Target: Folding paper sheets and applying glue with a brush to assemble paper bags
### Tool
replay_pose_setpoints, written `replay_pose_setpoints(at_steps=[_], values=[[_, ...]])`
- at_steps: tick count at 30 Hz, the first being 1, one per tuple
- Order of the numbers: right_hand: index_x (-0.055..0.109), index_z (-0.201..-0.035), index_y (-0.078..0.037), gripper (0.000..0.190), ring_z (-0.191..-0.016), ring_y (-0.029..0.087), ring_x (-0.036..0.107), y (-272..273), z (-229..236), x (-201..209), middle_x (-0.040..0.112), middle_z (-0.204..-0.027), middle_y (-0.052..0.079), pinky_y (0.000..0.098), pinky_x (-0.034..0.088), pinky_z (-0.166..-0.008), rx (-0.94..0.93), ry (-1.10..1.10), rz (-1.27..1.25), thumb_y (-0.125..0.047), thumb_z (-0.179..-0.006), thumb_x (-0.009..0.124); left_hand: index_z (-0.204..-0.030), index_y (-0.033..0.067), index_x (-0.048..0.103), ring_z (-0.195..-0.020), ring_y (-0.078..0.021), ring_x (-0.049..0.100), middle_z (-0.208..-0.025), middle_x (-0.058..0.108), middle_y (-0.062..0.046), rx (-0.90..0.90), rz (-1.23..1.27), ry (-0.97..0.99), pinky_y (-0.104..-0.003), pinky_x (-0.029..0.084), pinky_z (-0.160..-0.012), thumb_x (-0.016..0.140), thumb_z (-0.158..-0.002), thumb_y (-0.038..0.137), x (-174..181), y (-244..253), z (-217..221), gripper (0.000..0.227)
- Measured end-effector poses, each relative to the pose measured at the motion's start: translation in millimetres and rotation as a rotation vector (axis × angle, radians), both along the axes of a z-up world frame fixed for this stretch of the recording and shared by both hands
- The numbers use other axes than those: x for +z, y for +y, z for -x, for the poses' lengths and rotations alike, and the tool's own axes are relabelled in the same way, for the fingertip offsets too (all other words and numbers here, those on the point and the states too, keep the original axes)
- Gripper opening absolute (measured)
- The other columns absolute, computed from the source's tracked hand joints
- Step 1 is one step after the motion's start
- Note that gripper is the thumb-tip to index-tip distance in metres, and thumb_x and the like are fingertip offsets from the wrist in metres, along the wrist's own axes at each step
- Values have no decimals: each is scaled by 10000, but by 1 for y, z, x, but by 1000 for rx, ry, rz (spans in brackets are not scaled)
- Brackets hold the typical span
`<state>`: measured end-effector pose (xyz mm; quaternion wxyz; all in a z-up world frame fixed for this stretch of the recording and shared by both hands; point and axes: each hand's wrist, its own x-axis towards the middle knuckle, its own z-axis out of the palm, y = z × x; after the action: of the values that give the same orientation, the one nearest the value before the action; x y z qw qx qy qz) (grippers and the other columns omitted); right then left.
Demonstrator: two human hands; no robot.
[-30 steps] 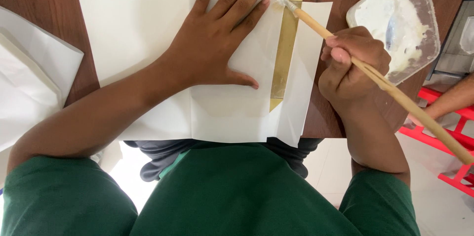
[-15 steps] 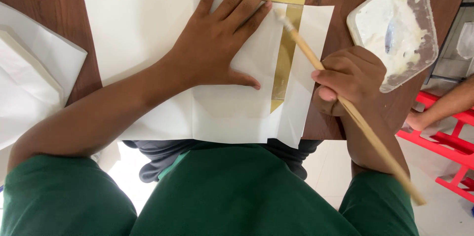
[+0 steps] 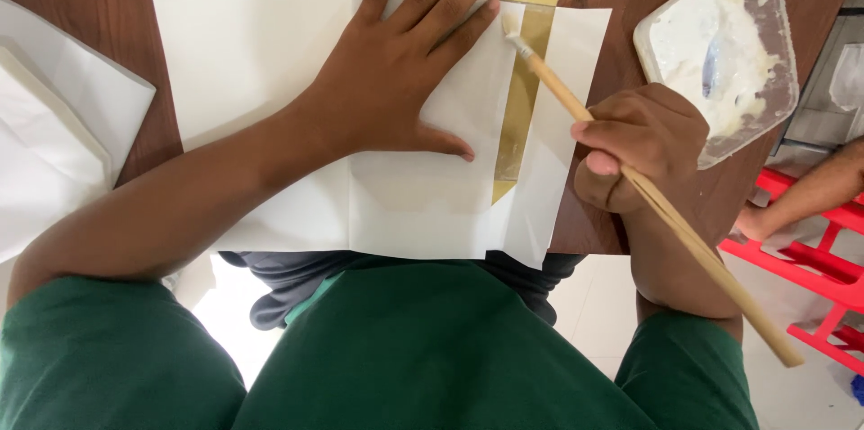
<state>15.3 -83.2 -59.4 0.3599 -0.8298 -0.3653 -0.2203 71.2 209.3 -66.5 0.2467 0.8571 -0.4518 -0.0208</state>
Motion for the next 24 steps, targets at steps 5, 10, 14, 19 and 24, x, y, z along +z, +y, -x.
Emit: replay_pose_setpoints(at_steps=[5, 10, 14, 19, 24], values=[[568, -781, 13, 463, -409, 229, 466, 11, -4, 1, 506, -526, 103, 343, 334, -415, 114, -72, -218, -298, -1097, 435, -1605, -122, 450, -1557, -441, 222, -1682, 277, -263, 11, -9, 9, -679, 64, -1216, 753, -805, 856, 1, 0, 0, 1299], [534, -813, -20, 435, -421, 243, 480, 7, 4, 7, 516, -546, 104, 358, 331, -424, 144, 63, -208, -302, -1111, 387, -1607, -124, 452, -1554, -444, 232, -1681, 287, -268, 11, -14, -5, -682, 73, -1213, 735, -807, 868, 0, 0, 0, 1305], [499, -688, -21, 567, -390, 255, 354, 9, 6, 14, 451, -511, 152, 382, 256, -443, 99, 308, -252, -368, -1106, 337, -1592, -132, 486, -1555, -436, 246, -1680, 307, -267, 14, -15, -31, -671, 83, -1218, 699, -809, 911, -2, 0, 0, 1321], [597, -1040, -123, 268, -497, 104, 518, -8, 7, -1, 591, -875, 41, 222, 483, -404, 138, 763, -577, -299, -1159, 435, -1618, -122, 410, -1557, -450, 207, -1684, 269, -278, -3, -22, 25, -680, 53, -1212, 730, -728, 888, 2, 0, -1, 1384], [466, -960, -5, 395, -474, 166, 401, 25, 5, 23, 456, -768, 109, 283, 347, -420, -227, 658, -436, -335, -1164, 389, -1614, -140, 405, -1553, -466, 206, -1679, 274, -299, -15, -8, 20, -692, 47, -1202, 717, -704, 915, 3, 1, 0, 1428]])
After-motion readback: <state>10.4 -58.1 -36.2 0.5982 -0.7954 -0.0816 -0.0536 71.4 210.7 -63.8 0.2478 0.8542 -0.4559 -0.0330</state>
